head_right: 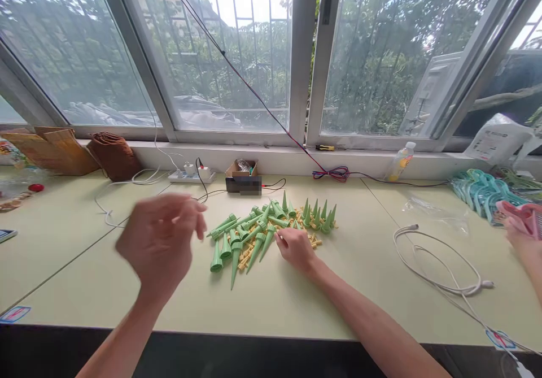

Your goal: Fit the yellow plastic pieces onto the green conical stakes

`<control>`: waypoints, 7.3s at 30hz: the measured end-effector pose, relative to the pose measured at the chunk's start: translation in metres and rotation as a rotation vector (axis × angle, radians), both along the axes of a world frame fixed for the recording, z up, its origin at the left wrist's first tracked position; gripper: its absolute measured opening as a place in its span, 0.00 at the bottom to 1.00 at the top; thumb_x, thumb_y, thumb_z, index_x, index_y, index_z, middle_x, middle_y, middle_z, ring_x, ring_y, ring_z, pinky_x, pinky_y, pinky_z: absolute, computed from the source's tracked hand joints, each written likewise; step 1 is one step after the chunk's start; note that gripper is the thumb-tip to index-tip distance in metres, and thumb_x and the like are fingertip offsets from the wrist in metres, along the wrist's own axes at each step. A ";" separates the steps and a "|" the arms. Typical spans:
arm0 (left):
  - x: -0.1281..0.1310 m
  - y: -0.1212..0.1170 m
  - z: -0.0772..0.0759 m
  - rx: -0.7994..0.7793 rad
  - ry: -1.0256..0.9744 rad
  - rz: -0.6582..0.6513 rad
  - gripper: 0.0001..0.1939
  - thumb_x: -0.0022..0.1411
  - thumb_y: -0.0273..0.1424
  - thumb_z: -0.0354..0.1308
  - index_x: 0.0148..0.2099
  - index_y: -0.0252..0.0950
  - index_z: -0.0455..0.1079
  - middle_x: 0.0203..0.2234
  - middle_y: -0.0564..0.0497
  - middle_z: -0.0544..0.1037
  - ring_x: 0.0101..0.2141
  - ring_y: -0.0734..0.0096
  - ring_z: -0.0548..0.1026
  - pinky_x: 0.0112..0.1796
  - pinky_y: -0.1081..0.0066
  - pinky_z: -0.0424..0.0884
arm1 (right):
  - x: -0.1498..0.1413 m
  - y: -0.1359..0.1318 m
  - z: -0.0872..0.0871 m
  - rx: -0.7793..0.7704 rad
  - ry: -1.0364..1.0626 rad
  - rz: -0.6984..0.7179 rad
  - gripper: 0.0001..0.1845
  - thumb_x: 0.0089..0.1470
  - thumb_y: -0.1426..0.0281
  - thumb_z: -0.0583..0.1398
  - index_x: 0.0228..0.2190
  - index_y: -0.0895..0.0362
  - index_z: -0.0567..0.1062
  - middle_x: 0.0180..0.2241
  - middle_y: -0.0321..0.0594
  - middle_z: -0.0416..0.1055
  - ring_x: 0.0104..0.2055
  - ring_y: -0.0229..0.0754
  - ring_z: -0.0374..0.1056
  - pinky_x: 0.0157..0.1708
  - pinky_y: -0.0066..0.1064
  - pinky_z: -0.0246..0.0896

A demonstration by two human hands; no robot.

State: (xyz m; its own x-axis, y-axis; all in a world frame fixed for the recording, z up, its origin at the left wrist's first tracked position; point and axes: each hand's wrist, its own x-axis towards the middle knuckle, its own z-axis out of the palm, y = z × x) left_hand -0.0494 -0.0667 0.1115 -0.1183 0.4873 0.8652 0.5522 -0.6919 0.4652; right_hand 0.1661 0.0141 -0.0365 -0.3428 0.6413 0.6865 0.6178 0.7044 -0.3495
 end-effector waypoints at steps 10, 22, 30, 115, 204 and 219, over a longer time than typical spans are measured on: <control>0.010 0.092 -0.114 -0.298 0.420 -0.155 0.12 0.69 0.32 0.49 0.41 0.36 0.73 0.23 0.54 0.75 0.20 0.77 0.67 0.25 0.75 0.66 | -0.001 -0.005 0.006 0.074 -0.113 -0.014 0.16 0.64 0.70 0.54 0.26 0.57 0.74 0.20 0.37 0.68 0.23 0.36 0.62 0.28 0.28 0.52; 0.009 0.074 -0.110 -0.234 0.548 -0.077 0.11 0.69 0.29 0.48 0.37 0.37 0.72 0.24 0.52 0.75 0.20 0.75 0.67 0.25 0.74 0.63 | -0.005 -0.005 0.005 0.126 -0.172 -0.082 0.13 0.64 0.72 0.53 0.29 0.57 0.74 0.26 0.41 0.68 0.30 0.42 0.61 0.34 0.32 0.56; 0.016 0.071 -0.119 -0.263 0.657 -0.041 0.10 0.67 0.29 0.50 0.35 0.37 0.72 0.24 0.51 0.74 0.23 0.72 0.70 0.25 0.73 0.60 | -0.008 -0.006 0.006 0.097 -0.174 -0.057 0.07 0.61 0.75 0.55 0.33 0.56 0.74 0.31 0.43 0.69 0.36 0.46 0.62 0.39 0.37 0.61; 0.076 0.067 -0.129 -0.635 0.141 -0.305 0.08 0.60 0.33 0.56 0.39 0.37 0.60 0.29 0.55 0.70 0.19 0.79 0.65 0.23 0.74 0.61 | 0.012 0.010 0.009 -0.031 0.246 -0.124 0.10 0.63 0.71 0.53 0.45 0.55 0.68 0.33 0.39 0.74 0.31 0.41 0.71 0.34 0.32 0.68; 0.070 0.077 -0.116 -0.757 -0.375 -0.485 0.20 0.63 0.49 0.55 0.34 0.37 0.58 0.22 0.58 0.66 0.11 0.83 0.60 0.12 0.78 0.59 | 0.005 0.002 0.009 -0.028 0.324 -0.129 0.08 0.65 0.67 0.53 0.42 0.55 0.71 0.34 0.42 0.74 0.33 0.41 0.71 0.33 0.32 0.69; 0.069 0.076 -0.114 -0.754 -0.367 -0.472 0.20 0.65 0.49 0.53 0.33 0.37 0.58 0.22 0.58 0.67 0.11 0.82 0.63 0.12 0.78 0.58 | 0.004 -0.004 0.014 0.033 0.305 -0.090 0.07 0.64 0.67 0.55 0.33 0.54 0.68 0.29 0.38 0.72 0.27 0.38 0.68 0.29 0.30 0.67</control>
State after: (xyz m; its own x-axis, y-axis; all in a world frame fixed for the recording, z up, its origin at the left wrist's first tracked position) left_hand 0.0199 0.0094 -0.0030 0.0314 0.9670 0.2529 0.0247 -0.2537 0.9670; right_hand 0.1703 0.0097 -0.0227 -0.0605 0.6350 0.7701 0.5483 0.6659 -0.5060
